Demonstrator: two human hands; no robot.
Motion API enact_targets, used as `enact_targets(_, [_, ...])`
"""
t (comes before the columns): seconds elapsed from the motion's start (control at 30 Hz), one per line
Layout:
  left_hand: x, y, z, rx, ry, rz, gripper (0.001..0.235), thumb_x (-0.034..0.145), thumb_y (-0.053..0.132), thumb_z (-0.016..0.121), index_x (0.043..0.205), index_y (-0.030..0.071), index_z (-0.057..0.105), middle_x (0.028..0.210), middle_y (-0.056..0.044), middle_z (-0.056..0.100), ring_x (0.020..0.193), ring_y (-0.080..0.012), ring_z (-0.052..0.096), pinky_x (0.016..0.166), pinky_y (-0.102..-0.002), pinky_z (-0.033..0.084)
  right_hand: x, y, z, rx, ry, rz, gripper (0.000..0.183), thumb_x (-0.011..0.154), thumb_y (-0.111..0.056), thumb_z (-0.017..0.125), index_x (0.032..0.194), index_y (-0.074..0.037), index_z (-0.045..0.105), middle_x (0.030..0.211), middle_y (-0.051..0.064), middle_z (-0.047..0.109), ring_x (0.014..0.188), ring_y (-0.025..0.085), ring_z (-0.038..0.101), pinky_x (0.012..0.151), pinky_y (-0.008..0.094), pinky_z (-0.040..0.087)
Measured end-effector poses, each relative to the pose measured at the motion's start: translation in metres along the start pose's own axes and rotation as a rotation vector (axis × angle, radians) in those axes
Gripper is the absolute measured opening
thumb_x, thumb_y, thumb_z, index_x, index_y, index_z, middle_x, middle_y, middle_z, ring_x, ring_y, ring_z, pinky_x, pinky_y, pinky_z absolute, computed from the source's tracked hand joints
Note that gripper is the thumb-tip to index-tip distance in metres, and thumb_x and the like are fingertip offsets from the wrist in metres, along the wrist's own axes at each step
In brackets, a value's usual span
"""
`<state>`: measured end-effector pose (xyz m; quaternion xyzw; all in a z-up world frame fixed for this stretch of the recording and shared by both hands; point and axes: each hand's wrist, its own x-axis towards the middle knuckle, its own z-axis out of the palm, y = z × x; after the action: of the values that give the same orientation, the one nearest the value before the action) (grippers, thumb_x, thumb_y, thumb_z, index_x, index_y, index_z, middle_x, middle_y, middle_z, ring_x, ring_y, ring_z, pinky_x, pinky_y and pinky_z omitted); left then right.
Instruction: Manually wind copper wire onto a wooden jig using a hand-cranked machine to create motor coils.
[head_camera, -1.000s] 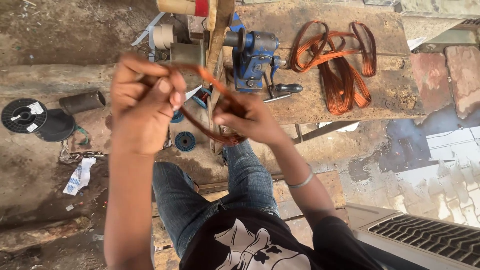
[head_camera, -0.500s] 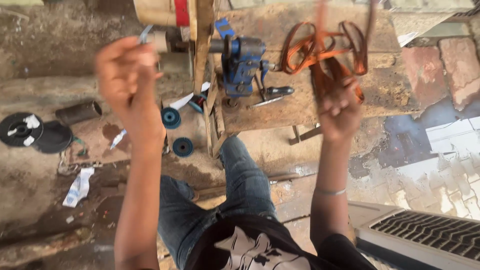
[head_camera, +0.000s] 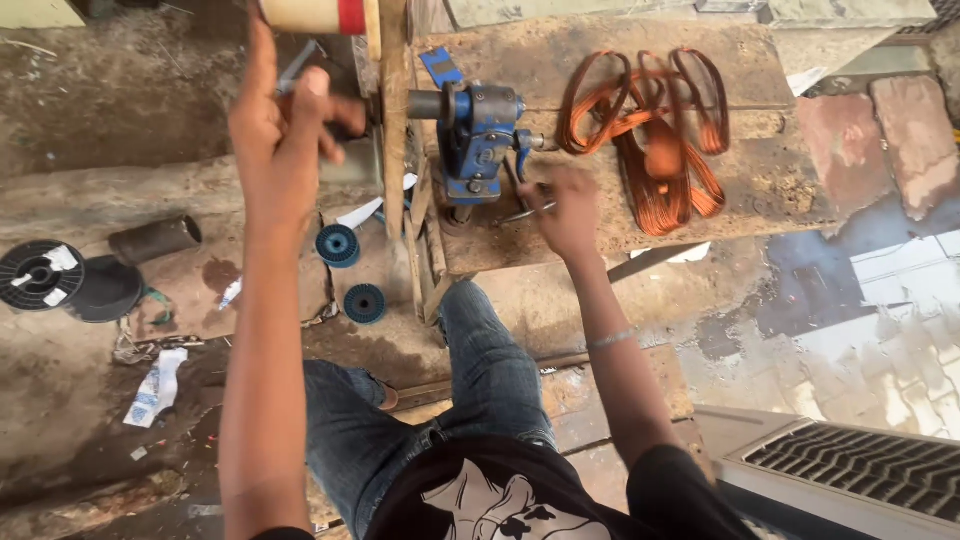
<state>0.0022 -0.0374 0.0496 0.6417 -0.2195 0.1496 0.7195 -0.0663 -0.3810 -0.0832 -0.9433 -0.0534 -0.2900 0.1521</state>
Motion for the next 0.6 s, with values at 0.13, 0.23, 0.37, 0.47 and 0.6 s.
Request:
enact_targets(0.13, [-0.063,-0.058,0.0,0.091,0.192,-0.032,0.025,0.114,0.024,0.063,0.125,0.001,0.064,0.083,-0.007,0.067,0.054,-0.0076,0.053,0.045,-0.025,0.042,-0.014,0.012,0.037,-0.082,-0.389,0.161,0.029,0.106,-0.03,0.068,0.12,-0.006,0.06,0.097,0.013,0.069,0.09,0.034,0.066,0.081,0.044,0.049])
enact_targets(0.23, [-0.131,-0.064,0.014,0.196,0.234,-0.185,0.035,0.111,0.027,0.057,0.097,0.002,0.077,0.057,0.0,0.046,0.047,-0.0038,0.038,0.045,-0.025,0.023,-0.015,-0.006,0.018,0.064,-0.04,0.001,0.057,0.107,-0.021,0.061,0.155,0.0,0.042,0.082,0.011,0.068,0.071,0.033,0.062,0.071,0.045,0.045])
enact_targets(0.37, [-0.204,-0.104,0.021,0.023,0.316,-0.312,0.041,0.111,0.028,0.055,0.081,0.002,0.067,0.061,0.002,0.051,0.049,-0.0032,0.036,0.046,-0.025,0.026,-0.015,0.0,0.023,-0.02,-0.042,0.014,0.05,0.109,-0.023,0.062,0.156,-0.013,0.046,0.073,0.013,0.065,0.064,0.033,0.06,0.063,0.045,0.046])
enact_targets(0.47, [-0.23,-0.11,0.029,0.019,0.311,-0.342,0.042,0.11,0.029,0.054,0.08,0.002,0.067,0.055,0.002,0.046,0.046,-0.0034,0.033,0.045,-0.026,0.025,-0.02,0.013,0.025,-0.061,-0.109,0.009,0.049,0.108,-0.024,0.06,0.154,-0.017,0.046,0.068,0.012,0.062,0.058,0.032,0.058,0.06,0.043,0.046])
enact_targets(0.6, [-0.24,-0.11,0.033,0.029,0.317,-0.362,0.043,0.109,0.029,0.054,0.079,0.002,0.07,0.051,0.003,0.04,0.045,-0.0037,0.03,0.045,-0.027,0.021,-0.005,-0.018,-0.005,-0.107,-0.132,0.0,0.061,0.104,-0.02,0.059,0.158,-0.001,0.037,0.053,0.011,0.057,0.045,0.032,0.053,0.046,0.043,0.04])
